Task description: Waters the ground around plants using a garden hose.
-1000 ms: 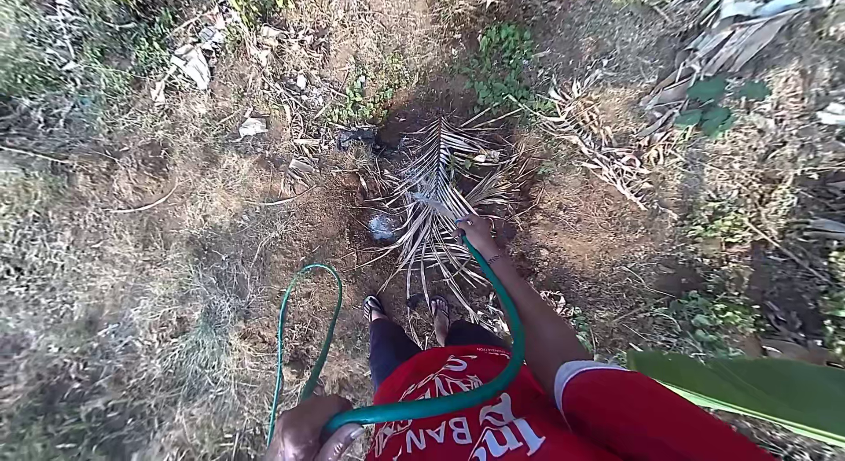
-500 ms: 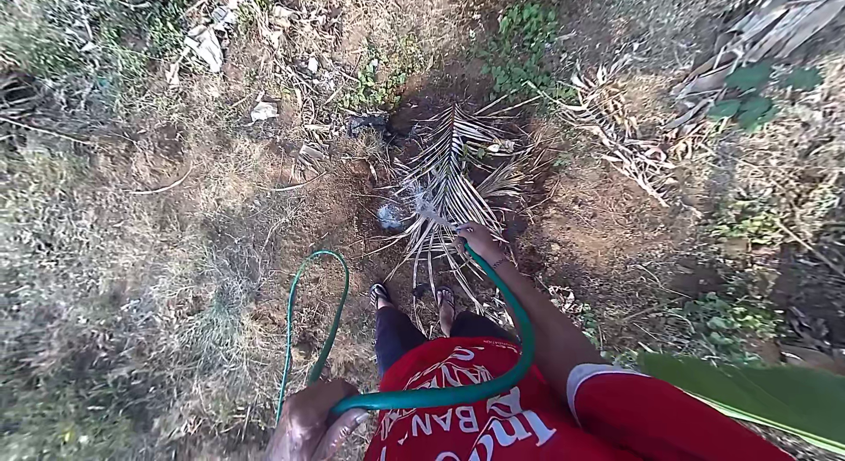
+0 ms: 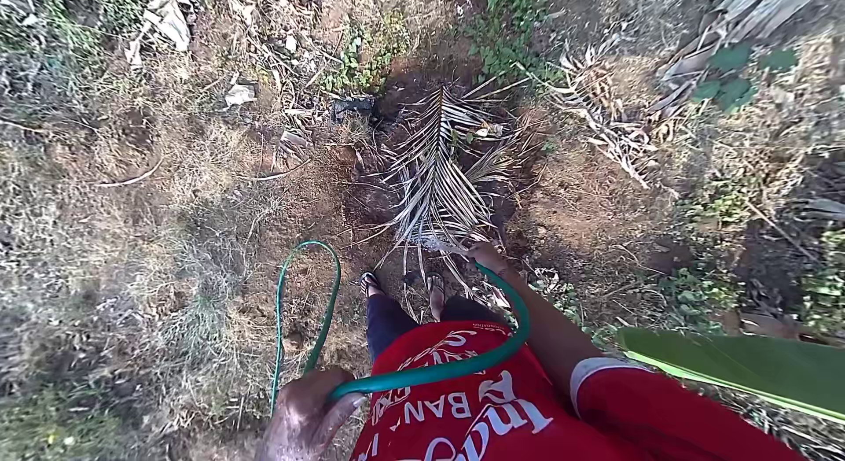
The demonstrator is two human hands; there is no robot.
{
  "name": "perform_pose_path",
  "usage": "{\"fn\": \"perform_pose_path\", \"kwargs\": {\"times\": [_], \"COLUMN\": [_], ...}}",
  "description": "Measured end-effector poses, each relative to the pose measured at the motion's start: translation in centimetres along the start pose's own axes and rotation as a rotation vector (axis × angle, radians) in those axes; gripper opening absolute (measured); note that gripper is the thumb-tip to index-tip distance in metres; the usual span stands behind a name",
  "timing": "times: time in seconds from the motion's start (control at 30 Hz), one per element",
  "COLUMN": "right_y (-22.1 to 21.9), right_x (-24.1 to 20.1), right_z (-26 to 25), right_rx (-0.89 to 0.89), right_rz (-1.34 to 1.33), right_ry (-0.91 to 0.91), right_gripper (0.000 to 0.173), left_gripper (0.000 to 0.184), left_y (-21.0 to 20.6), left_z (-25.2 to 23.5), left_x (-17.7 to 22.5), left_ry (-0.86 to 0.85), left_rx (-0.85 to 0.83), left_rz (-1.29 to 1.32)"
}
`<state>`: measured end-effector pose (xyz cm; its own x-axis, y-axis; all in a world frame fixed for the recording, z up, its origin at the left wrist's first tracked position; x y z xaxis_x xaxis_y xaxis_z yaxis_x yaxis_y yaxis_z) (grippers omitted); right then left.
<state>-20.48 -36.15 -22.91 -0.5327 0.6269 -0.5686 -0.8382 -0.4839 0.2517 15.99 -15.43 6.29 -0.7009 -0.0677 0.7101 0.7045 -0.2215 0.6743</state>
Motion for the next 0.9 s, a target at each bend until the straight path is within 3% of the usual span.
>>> {"fn": "perform_pose_path", "kwargs": {"times": [0.2,0.33,0.47,0.9], "right_y": [5.3,7.7,8.8,7.2], "right_x": [5.2,6.7,5.0,-3.4], "right_z": [2.3,3.4,4.2,2.4], "right_rx": [0.176,0.368,0.516,0.406], "right_rz": [0.065,-0.064,-0.202,-0.304], "right_ry": [-0.138,-0.084,0.016,0.208], "right_gripper": [0.035,0.034,0.037,0.035], "left_gripper": [0.049,0.049,0.048,0.047], "left_y": [-1.6,-2.3,-1.7,0.0], "left_z": [-1.0,-1.7,-2.2,-1.9], "left_x": [1.0,1.2,1.0,0.9], "left_ry": [-0.012,-0.057,-0.060,-0.067], "left_rx": [-0.044,-0.057,-0.065,-0.080], "left_rz": [-0.027,-0.036,-0.034,-0.018]}}
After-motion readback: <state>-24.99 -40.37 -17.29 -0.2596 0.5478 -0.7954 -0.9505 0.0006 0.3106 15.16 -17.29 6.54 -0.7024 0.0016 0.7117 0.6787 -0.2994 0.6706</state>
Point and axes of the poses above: each hand's wrist, its own z-axis away from the middle knuckle, its own y-axis out of the back of the hand, x = y × z, the point moved 4 cm from there along -z, towards the middle knuckle, and after that the axes turned 9 degrees about y, right-handed, at the moved point
